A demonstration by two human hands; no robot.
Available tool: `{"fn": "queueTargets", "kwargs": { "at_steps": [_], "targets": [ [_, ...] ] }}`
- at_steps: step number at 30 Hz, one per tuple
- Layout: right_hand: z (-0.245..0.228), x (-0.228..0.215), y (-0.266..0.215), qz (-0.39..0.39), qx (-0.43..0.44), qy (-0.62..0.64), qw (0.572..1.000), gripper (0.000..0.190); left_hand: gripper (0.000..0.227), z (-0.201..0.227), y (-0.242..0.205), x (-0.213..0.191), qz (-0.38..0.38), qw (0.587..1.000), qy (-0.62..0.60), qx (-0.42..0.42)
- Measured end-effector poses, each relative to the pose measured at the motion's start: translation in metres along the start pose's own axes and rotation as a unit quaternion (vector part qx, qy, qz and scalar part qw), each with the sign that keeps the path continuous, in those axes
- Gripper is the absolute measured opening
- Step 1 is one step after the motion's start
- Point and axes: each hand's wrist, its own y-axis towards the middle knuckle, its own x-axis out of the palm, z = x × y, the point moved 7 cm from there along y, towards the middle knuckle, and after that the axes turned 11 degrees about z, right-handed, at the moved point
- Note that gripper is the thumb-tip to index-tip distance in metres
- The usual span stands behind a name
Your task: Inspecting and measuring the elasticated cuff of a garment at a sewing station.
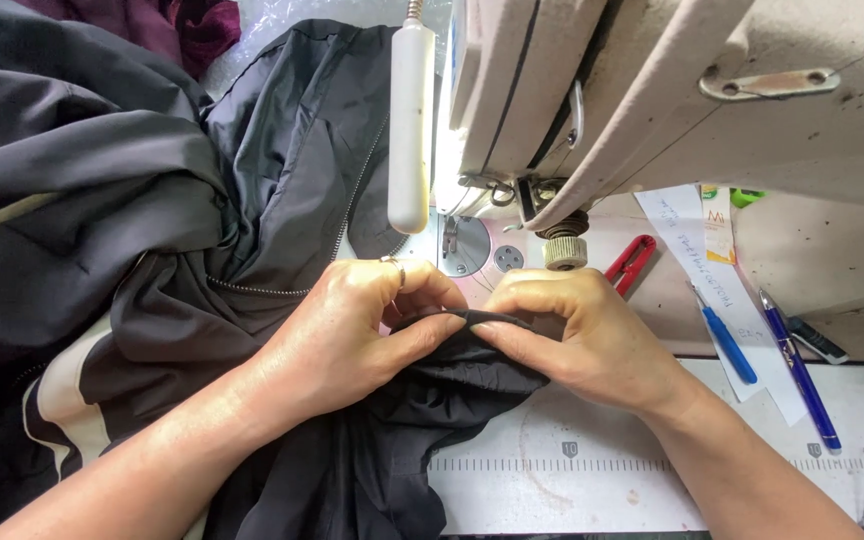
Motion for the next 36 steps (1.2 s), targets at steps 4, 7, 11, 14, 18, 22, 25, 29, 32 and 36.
{"fn": "queueTargets", "kwargs": {
  "at_steps": [4, 7, 11, 14, 18, 22, 25, 29, 32, 36],
  "targets": [
    [-0.003, 0.003, 0.0, -0.004, -0.024, -0.006, 1.0, 0.01, 0.004, 0.006, 0.001, 0.0, -0.005, 1.0, 0.003, 0.018],
    [-0.002, 0.005, 0.0, -0.005, -0.029, -0.017, 0.999, 0.011, 0.005, 0.008, 0.001, -0.001, 0.003, 0.998, 0.018, 0.054],
    [0.005, 0.005, -0.001, -0.023, 0.009, -0.014, 1.0, 0.014, 0.004, 0.008, 0.001, -0.002, 0.01, 0.997, 0.042, 0.071],
    [0.005, 0.006, -0.001, -0.026, 0.018, -0.014, 0.999, 0.013, 0.003, 0.011, -0.001, -0.002, 0.02, 0.989, 0.079, 0.125],
    [0.007, 0.009, -0.002, -0.035, 0.002, 0.005, 0.999, 0.013, 0.005, 0.014, -0.005, 0.001, 0.029, 0.974, 0.108, 0.196],
    [0.007, 0.01, -0.003, -0.046, 0.009, 0.004, 0.999, 0.019, 0.005, 0.013, -0.004, 0.003, 0.025, 0.977, 0.107, 0.184],
    [0.009, 0.009, -0.005, -0.05, 0.018, -0.008, 0.999, 0.024, 0.003, 0.014, -0.003, 0.004, 0.023, 0.981, 0.093, 0.168],
    [0.004, 0.012, -0.004, -0.046, -0.031, -0.03, 0.998, 0.015, 0.004, 0.02, -0.006, 0.0, 0.028, 0.978, 0.054, 0.199],
    [0.008, 0.016, -0.007, -0.05, -0.042, -0.032, 0.997, 0.014, 0.005, 0.023, -0.009, 0.0, 0.015, 0.978, 0.026, 0.208],
    [0.011, 0.024, -0.007, -0.089, -0.056, -0.014, 0.994, 0.025, 0.014, 0.02, -0.011, 0.002, -0.035, 0.988, 0.024, 0.151]
  ]
}}
